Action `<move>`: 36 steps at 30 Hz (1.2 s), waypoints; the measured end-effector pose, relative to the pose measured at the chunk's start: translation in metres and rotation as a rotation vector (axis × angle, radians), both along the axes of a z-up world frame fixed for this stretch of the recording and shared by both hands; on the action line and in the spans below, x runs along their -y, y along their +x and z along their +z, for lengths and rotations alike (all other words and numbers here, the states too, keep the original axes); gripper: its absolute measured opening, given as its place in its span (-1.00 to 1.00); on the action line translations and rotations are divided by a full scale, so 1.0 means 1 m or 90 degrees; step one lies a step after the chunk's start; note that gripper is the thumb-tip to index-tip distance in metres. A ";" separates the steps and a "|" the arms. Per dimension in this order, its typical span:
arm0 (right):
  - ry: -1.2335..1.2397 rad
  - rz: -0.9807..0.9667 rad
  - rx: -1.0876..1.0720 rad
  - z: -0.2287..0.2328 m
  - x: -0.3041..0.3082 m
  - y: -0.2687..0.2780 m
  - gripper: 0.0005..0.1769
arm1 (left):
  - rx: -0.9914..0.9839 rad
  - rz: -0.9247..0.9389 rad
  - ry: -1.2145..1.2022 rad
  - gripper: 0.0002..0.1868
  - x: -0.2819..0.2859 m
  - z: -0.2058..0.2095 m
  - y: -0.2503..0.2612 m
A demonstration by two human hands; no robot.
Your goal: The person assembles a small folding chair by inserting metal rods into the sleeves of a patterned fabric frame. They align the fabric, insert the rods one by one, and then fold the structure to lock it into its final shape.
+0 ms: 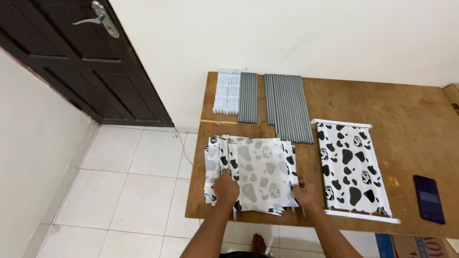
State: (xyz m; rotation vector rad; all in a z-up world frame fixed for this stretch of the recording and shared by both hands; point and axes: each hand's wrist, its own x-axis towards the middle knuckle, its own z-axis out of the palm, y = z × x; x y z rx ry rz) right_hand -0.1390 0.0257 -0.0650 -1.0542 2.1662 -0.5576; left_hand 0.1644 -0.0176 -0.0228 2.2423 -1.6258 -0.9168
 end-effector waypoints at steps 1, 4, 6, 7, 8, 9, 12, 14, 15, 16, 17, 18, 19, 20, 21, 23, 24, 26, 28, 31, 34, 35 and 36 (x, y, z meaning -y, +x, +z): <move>-0.007 0.012 -0.025 0.004 -0.001 0.001 -0.59 | -0.021 0.011 -0.022 -0.61 0.000 -0.007 -0.001; -0.032 0.037 -0.085 0.021 -0.001 0.003 -0.62 | -0.104 0.053 -0.083 -0.71 -0.002 -0.020 0.003; -0.049 0.041 -0.104 0.031 -0.004 0.007 -0.65 | -0.164 0.079 -0.089 -0.73 -0.004 -0.020 0.007; -0.051 0.040 -0.093 0.036 -0.003 0.007 -0.64 | -0.195 0.087 -0.078 -0.72 -0.005 -0.017 0.009; -0.053 0.040 -0.083 0.040 -0.001 0.008 -0.64 | -0.225 0.096 -0.067 -0.70 -0.005 -0.013 0.010; -0.052 0.040 -0.072 0.042 -0.002 0.008 -0.64 | -0.246 0.096 -0.062 -0.70 -0.007 -0.009 0.011; -0.049 0.014 -0.105 0.047 -0.001 0.005 -0.63 | -0.319 0.080 -0.072 -0.68 -0.008 0.013 0.012; -0.097 -0.016 -0.067 0.050 -0.001 -0.001 -0.64 | -0.378 0.053 -0.108 -0.68 -0.006 0.027 0.010; -0.122 -0.030 -0.047 0.051 -0.002 -0.005 -0.64 | -0.387 0.049 -0.116 -0.66 -0.003 0.033 0.007; -0.129 -0.050 0.009 0.052 -0.001 -0.010 -0.65 | -0.396 0.045 -0.125 -0.64 -0.001 0.038 0.003; -0.137 -0.071 0.065 0.055 0.001 -0.014 -0.67 | -0.404 0.041 -0.133 -0.62 0.002 0.042 0.001; -0.145 -0.091 0.121 0.058 0.003 -0.017 -0.68 | -0.415 0.040 -0.133 -0.61 0.004 0.046 0.002; -0.155 -0.099 0.168 0.061 0.006 -0.020 -0.70 | -0.427 0.038 -0.134 -0.60 0.009 0.048 0.002; -0.165 -0.106 0.216 0.063 0.011 -0.021 -0.71 | -0.439 0.035 -0.134 -0.59 0.013 0.049 0.002; -0.174 -0.116 0.262 0.065 0.012 -0.021 -0.73 | -0.436 0.040 -0.132 -0.60 0.017 0.047 0.005; -0.133 -0.092 0.263 0.069 0.016 -0.019 -0.74 | -0.432 0.048 -0.130 -0.62 0.026 0.041 0.016; -0.114 -0.081 0.262 0.071 0.017 -0.017 -0.74 | -0.407 0.051 -0.153 -0.62 0.029 0.037 0.022; -0.125 -0.028 0.238 0.069 0.023 -0.006 -0.74 | -0.360 0.054 -0.198 -0.63 0.033 0.027 0.030; -0.122 -0.002 0.229 0.065 0.026 0.003 -0.74 | -0.325 0.055 -0.187 -0.63 0.034 0.015 0.040; -0.080 0.000 0.236 0.055 0.027 0.016 -0.76 | -0.296 0.076 -0.118 -0.63 0.036 0.000 0.052; -0.035 0.010 0.227 0.050 0.025 0.019 -0.76 | -0.302 0.081 -0.074 -0.65 0.034 -0.009 0.061; -0.041 0.022 0.217 0.048 0.026 0.021 -0.75 | -0.308 0.079 -0.071 -0.66 0.034 -0.010 0.063; -0.048 0.035 0.207 0.048 0.028 0.021 -0.75 | -0.308 0.075 -0.078 -0.66 0.035 -0.010 0.064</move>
